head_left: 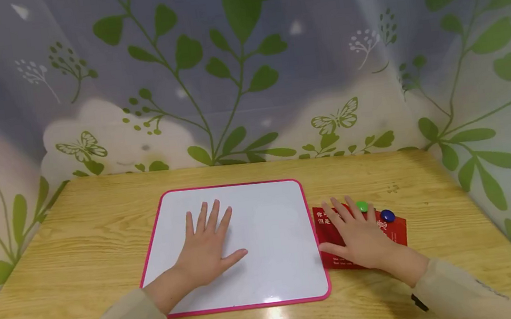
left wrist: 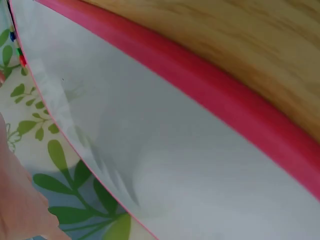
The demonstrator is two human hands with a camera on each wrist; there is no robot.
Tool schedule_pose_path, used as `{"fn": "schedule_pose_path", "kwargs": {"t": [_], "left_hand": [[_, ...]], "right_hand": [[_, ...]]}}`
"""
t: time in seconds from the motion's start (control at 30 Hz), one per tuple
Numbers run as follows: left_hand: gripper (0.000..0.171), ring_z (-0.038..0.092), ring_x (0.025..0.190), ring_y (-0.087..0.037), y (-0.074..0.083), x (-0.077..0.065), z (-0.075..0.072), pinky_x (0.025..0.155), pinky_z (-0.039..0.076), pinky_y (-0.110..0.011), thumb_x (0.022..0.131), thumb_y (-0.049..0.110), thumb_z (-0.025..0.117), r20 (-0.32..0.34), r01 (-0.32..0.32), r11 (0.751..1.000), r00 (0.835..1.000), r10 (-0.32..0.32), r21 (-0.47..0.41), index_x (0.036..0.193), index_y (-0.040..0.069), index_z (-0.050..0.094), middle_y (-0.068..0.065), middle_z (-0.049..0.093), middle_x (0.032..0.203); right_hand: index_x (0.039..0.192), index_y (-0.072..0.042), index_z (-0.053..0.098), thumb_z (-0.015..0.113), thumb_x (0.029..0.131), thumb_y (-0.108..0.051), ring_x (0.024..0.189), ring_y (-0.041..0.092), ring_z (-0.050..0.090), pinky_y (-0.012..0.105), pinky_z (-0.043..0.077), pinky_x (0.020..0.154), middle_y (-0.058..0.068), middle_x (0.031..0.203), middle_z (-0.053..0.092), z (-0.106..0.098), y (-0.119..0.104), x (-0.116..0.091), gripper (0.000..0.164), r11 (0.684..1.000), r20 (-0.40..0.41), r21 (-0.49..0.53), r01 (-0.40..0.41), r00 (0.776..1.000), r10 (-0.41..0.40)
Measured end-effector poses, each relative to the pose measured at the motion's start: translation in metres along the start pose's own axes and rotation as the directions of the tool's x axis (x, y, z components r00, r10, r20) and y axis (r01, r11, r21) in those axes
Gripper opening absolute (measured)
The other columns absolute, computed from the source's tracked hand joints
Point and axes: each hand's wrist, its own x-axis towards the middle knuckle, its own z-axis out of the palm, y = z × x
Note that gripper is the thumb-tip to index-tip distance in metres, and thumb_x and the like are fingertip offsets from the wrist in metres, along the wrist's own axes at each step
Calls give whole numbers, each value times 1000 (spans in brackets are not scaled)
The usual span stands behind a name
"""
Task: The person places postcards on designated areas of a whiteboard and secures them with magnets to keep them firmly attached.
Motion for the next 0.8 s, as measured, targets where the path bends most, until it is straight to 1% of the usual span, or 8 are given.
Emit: {"fn": "schedule_pose_path", "kwargs": {"t": [0.23, 0.43, 0.63, 0.8], "left_hand": [[87, 12, 143, -43, -13, -5, -2, 109, 7, -67, 85, 62, 50, -6, 38, 999, 999, -38, -6, 148, 8, 25, -22, 16, 155], [87, 11, 142, -45, -25, -10, -1, 108, 6, -68, 86, 61, 50, 4, 63, 998, 998, -63, -17, 148, 6, 25, -23, 16, 155], [85, 11, 141, -47, -37, -14, -2, 108, 7, -69, 87, 57, 52, 11, 101, 994, 995, -101, -34, 147, 3, 26, -25, 17, 154], [84, 13, 140, -48, -49, -16, 0, 107, 8, -69, 87, 54, 53, 12, 126, 992, 992, -126, -14, 146, 1, 27, -27, 19, 152]], "right_hand": [[148, -8, 25, 54, 84, -61, 138, 48, 20, 75, 12, 101, 19, 152, 25, 3, 9, -3, 88, 999, 4, -43, -5, 1000, 5], [147, -7, 26, 53, 84, -62, 134, 50, 26, 74, 15, 100, 21, 150, 30, 5, 16, -8, 88, 997, -3, -71, -7, 1000, 7], [148, -7, 24, 53, 83, -63, 134, 50, 27, 75, 15, 100, 21, 150, 29, 4, 20, -12, 90, 998, 26, -53, -14, 1000, 15], [148, -7, 24, 52, 83, -64, 134, 51, 27, 74, 17, 100, 21, 148, 32, 4, 23, -15, 91, 998, 37, -67, -13, 999, 15]]}}
